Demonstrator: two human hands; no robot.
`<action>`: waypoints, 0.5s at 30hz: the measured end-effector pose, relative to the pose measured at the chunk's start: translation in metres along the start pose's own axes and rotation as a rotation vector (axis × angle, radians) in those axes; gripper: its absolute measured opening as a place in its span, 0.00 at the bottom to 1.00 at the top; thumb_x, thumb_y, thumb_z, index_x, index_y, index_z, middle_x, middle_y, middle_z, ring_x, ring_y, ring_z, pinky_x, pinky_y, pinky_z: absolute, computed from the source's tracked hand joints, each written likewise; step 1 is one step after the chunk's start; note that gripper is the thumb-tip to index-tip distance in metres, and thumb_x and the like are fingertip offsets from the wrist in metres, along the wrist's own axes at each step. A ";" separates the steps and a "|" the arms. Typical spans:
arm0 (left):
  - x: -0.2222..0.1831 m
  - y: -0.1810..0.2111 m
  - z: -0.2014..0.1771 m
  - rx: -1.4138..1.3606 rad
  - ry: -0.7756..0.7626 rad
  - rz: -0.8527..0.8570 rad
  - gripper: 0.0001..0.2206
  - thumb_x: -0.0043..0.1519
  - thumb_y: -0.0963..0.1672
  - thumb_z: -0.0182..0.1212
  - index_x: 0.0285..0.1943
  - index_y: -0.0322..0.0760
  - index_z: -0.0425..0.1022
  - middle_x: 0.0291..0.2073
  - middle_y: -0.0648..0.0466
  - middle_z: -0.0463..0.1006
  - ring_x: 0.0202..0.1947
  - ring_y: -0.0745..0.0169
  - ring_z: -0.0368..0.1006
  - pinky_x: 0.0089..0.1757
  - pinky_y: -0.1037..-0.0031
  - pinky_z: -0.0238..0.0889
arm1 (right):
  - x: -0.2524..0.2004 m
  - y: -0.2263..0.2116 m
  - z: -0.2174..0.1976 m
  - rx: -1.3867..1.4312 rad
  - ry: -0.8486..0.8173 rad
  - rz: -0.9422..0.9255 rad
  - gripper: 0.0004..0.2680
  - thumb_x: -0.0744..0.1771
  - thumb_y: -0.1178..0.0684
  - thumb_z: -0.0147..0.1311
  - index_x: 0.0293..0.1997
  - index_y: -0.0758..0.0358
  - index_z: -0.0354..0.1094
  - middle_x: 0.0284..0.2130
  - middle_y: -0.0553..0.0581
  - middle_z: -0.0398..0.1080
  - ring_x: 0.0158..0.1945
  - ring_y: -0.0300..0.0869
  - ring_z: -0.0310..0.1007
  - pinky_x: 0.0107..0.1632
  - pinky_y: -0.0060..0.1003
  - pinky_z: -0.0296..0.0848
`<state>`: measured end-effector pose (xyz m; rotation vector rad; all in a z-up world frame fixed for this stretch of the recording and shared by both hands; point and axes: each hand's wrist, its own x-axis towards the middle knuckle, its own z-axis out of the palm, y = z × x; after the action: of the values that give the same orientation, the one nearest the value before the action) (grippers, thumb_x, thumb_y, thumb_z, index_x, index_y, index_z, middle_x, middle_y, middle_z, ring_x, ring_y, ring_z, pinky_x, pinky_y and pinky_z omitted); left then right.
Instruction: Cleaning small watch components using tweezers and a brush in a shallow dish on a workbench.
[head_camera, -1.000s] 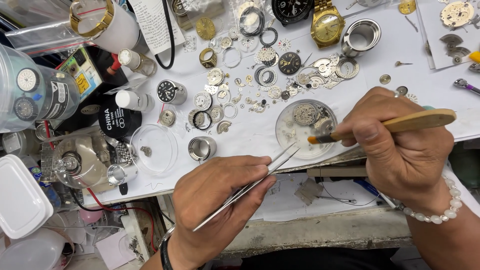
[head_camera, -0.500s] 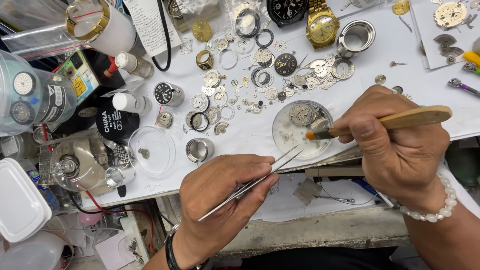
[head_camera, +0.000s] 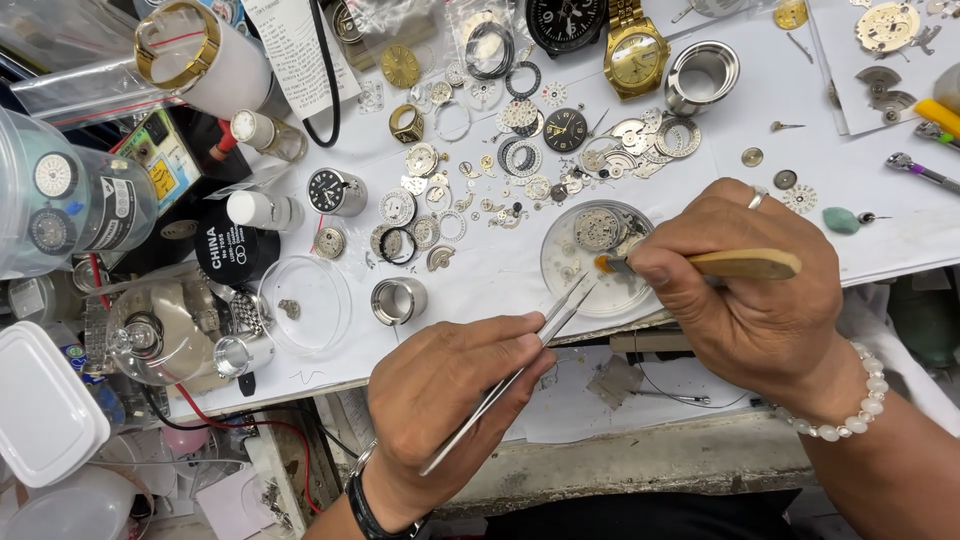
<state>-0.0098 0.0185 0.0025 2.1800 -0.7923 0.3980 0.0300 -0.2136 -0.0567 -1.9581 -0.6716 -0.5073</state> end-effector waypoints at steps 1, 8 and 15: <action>0.000 0.000 0.000 0.001 0.000 0.001 0.10 0.59 0.36 0.73 0.44 0.30 0.75 0.39 0.44 0.85 0.40 0.55 0.87 0.36 0.74 0.77 | 0.000 -0.001 0.000 0.000 0.001 -0.001 0.07 0.70 0.58 0.51 0.37 0.73 0.71 0.29 0.61 0.75 0.26 0.48 0.71 0.33 0.42 0.65; -0.004 0.001 0.006 0.104 0.019 0.082 0.08 0.61 0.37 0.72 0.45 0.30 0.77 0.41 0.42 0.85 0.36 0.55 0.86 0.34 0.72 0.76 | -0.002 0.000 0.000 -0.021 0.036 -0.025 0.07 0.70 0.59 0.51 0.36 0.75 0.71 0.30 0.61 0.75 0.26 0.50 0.70 0.34 0.45 0.65; -0.013 0.001 0.016 -0.029 0.137 -0.170 0.09 0.59 0.39 0.71 0.44 0.33 0.76 0.38 0.44 0.85 0.39 0.52 0.88 0.40 0.73 0.82 | -0.002 0.000 0.001 -0.002 0.054 -0.014 0.08 0.70 0.58 0.51 0.37 0.74 0.72 0.29 0.59 0.75 0.26 0.48 0.71 0.33 0.42 0.64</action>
<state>-0.0199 0.0107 -0.0140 2.1478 -0.5299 0.4414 0.0287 -0.2132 -0.0584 -1.9364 -0.6518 -0.5675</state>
